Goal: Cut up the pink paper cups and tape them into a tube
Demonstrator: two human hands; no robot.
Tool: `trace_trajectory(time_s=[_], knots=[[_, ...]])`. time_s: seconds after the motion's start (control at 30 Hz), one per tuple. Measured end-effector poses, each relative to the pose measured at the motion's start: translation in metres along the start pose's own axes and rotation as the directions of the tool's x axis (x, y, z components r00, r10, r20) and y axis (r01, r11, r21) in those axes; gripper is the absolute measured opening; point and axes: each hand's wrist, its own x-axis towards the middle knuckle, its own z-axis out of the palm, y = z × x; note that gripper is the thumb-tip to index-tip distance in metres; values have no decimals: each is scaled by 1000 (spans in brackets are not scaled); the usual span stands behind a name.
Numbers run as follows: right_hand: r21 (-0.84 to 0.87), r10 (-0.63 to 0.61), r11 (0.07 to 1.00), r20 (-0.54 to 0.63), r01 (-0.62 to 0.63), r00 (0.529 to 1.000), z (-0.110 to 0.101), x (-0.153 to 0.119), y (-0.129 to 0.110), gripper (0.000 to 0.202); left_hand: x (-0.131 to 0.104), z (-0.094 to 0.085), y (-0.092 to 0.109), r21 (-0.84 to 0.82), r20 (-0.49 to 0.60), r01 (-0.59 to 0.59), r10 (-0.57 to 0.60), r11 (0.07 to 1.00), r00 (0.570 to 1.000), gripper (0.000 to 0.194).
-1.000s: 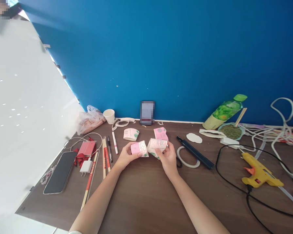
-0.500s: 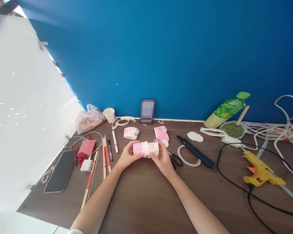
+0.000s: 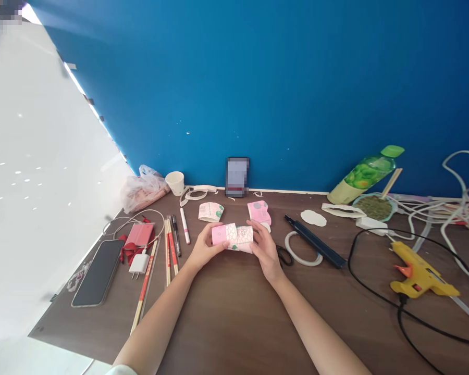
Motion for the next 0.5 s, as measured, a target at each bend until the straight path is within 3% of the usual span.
trace_trajectory(time_s=[0.2,0.33,0.5], knots=[[2,15,1000,-32,-15,999,2,1,-1,43,0,1,-1,-11,-23,-48,48,999,999,54],[18,5,1000,-41,-4,999,1,1,2,45,-3,2,5,32,29,-65,64,997,998,55],[63,-1,998,5,1,1000,1,0,-1,51,-5,1,3,74,11,-141,140,987,990,56]])
